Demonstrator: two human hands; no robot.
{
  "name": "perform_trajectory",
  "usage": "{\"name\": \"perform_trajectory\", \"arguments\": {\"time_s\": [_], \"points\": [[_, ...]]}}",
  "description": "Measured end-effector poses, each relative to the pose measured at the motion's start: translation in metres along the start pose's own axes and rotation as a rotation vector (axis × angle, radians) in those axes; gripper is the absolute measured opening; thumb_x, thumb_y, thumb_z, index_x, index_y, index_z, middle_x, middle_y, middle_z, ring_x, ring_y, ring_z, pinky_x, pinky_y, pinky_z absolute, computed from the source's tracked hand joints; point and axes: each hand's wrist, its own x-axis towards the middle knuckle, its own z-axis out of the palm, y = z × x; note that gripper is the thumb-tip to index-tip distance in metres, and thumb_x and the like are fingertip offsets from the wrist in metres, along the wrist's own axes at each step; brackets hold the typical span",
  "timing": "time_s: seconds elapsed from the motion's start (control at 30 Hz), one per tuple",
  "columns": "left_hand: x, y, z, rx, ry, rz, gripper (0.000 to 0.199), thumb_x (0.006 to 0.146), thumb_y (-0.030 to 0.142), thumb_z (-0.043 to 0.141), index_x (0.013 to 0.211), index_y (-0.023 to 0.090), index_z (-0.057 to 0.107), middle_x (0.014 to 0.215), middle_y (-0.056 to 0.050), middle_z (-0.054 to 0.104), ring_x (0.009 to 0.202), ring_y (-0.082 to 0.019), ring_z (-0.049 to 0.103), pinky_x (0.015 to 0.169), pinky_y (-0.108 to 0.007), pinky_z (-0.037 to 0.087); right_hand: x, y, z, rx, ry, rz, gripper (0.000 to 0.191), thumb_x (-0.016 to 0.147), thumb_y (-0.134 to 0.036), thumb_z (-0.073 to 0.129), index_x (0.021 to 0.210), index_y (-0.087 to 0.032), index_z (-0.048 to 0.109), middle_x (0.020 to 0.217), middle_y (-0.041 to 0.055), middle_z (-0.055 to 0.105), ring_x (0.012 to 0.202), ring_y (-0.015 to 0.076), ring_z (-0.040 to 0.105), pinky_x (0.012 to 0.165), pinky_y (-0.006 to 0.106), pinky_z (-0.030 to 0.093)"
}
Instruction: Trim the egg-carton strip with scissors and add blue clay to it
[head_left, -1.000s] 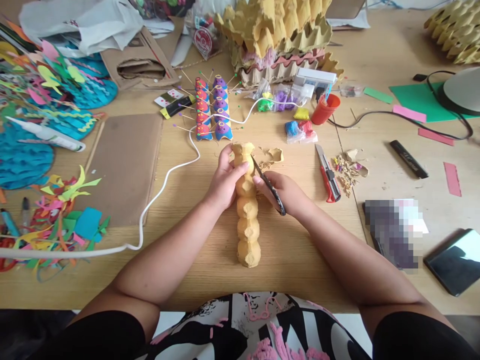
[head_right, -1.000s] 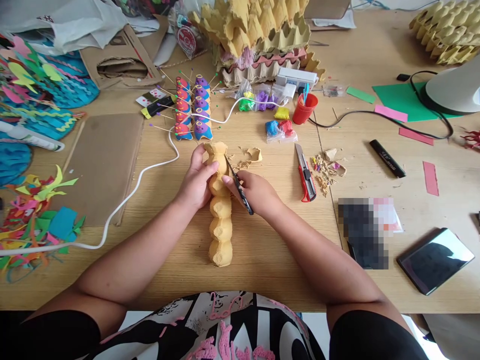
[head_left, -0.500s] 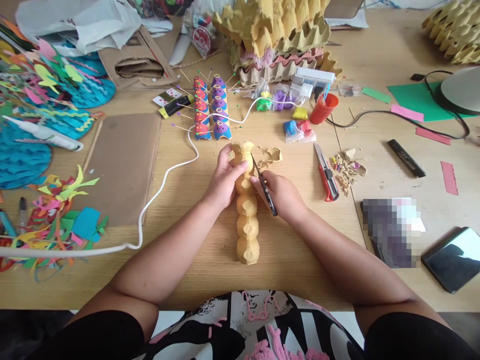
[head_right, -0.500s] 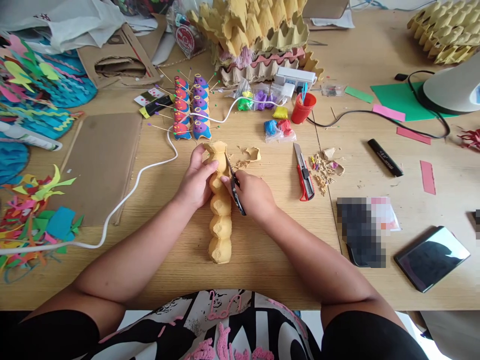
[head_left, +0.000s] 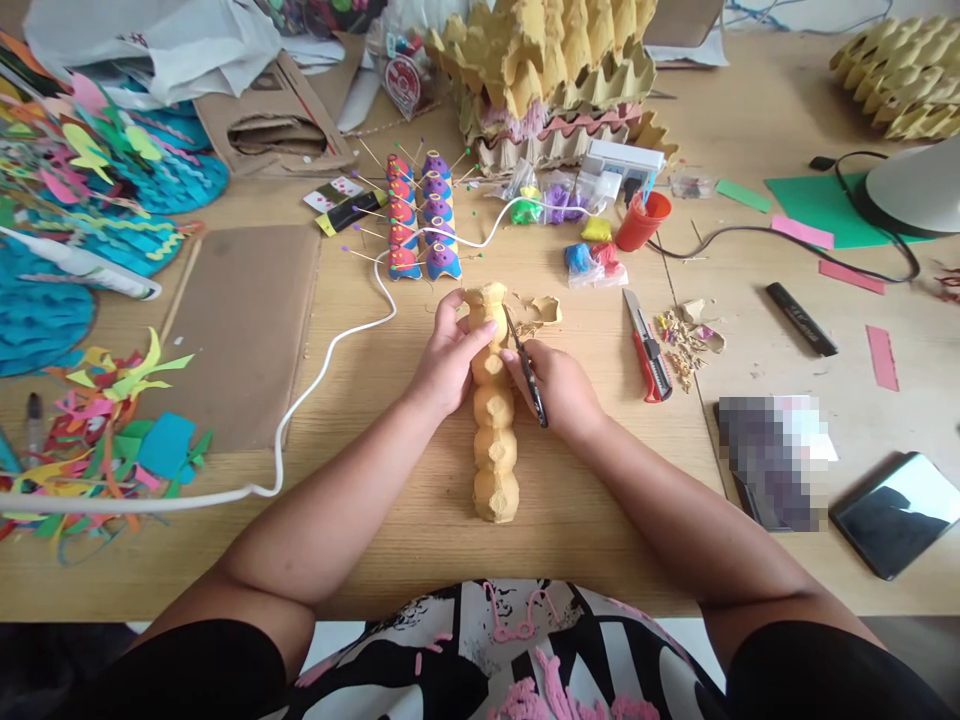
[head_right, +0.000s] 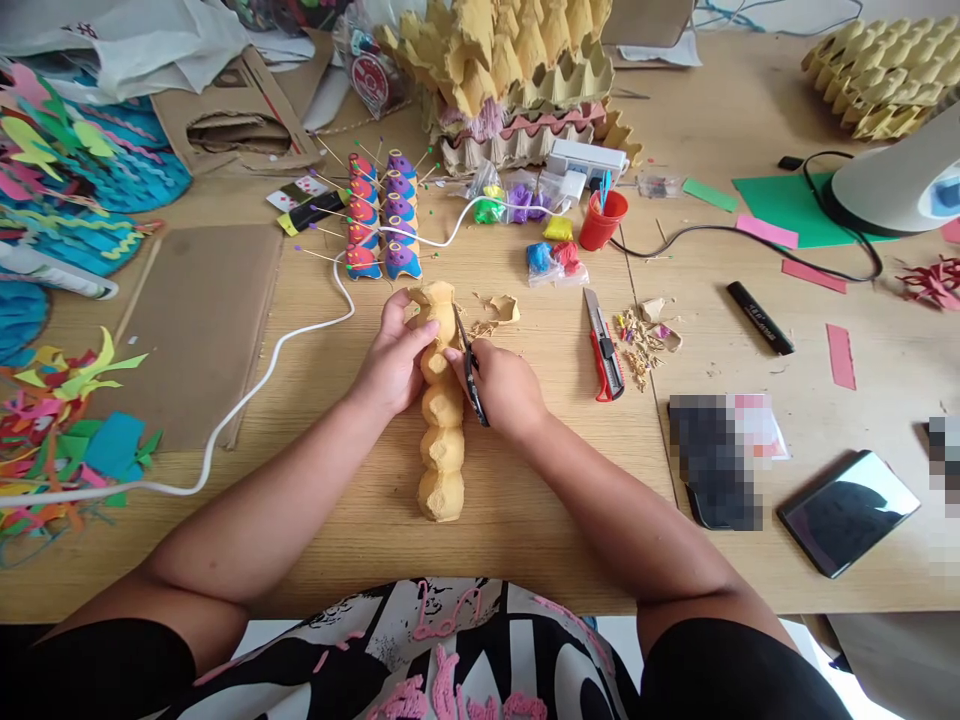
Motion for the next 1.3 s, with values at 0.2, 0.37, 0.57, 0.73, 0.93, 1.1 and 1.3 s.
{"name": "perform_trajectory", "arguments": {"time_s": [0.2,0.37,0.57,0.73,0.93,1.1,1.3], "points": [[0.001,-0.001,0.0,-0.004,0.013,0.02,0.065,0.079,0.039,0.094,0.13,0.032,0.054,0.11,0.001,0.08,0.101,-0.019,0.076,0.094,-0.034,0.059,0.001,0.003,0.001,0.045,-0.006,-0.019,0.051,0.109,-0.07,0.039,0.083,-0.026,0.044,0.073,0.003,0.062,0.066,0.0196,0.048,0.066,0.032,0.034],[0.002,-0.001,-0.003,0.028,0.03,0.013,0.068,0.08,0.044,0.092,0.135,0.034,0.053,0.111,0.001,0.078,0.1,-0.02,0.076,0.091,-0.033,0.058,0.003,0.004,-0.002,0.073,-0.026,-0.024,0.05,0.107,-0.068,0.044,0.08,-0.026,0.042,0.071,0.0009,0.058,0.066,0.0183,0.047,0.065,0.032,0.032],[0.004,0.004,-0.006,-0.005,0.068,0.013,0.067,0.08,0.049,0.09,0.136,0.035,0.055,0.124,-0.003,0.076,0.12,-0.028,0.075,0.105,-0.044,0.059,0.006,0.009,-0.006,0.132,-0.07,-0.036,0.053,0.104,-0.074,0.049,0.079,-0.027,0.044,0.068,0.0003,0.059,0.064,0.018,0.049,0.064,0.031,0.034],[0.003,0.008,-0.007,-0.008,0.035,0.035,0.064,0.082,0.053,0.086,0.137,0.035,0.058,0.133,-0.004,0.075,0.135,-0.031,0.07,0.111,-0.048,0.058,0.005,0.01,-0.011,0.229,-0.129,-0.061,0.056,0.103,-0.079,0.048,0.083,-0.027,0.05,0.07,0.003,0.067,0.069,0.0208,0.06,0.067,0.031,0.041],[0.002,0.01,-0.005,-0.083,0.048,0.017,0.064,0.077,0.05,0.092,0.132,0.035,0.063,0.13,-0.003,0.077,0.133,-0.032,0.072,0.107,-0.047,0.06,0.001,0.004,-0.014,0.225,-0.158,-0.053,0.058,0.101,-0.082,0.049,0.084,-0.026,0.05,0.073,0.0029,0.068,0.068,0.0198,0.06,0.066,0.03,0.041],[0.001,0.01,-0.004,-0.082,0.023,0.013,0.062,0.079,0.05,0.091,0.132,0.035,0.063,0.124,-0.003,0.078,0.134,-0.033,0.072,0.109,-0.049,0.06,-0.001,-0.001,-0.015,0.213,-0.165,-0.043,0.057,0.101,-0.08,0.051,0.084,-0.026,0.051,0.074,0.0027,0.068,0.069,0.0194,0.06,0.066,0.03,0.041],[-0.001,0.009,-0.004,-0.086,-0.036,0.007,0.065,0.08,0.053,0.091,0.134,0.035,0.061,0.128,-0.004,0.077,0.141,-0.035,0.068,0.113,-0.052,0.057,-0.001,-0.001,-0.017,0.182,-0.158,-0.037,0.053,0.1,-0.077,0.054,0.085,-0.026,0.051,0.074,0.0037,0.068,0.069,0.0211,0.06,0.065,0.031,0.038]]}}
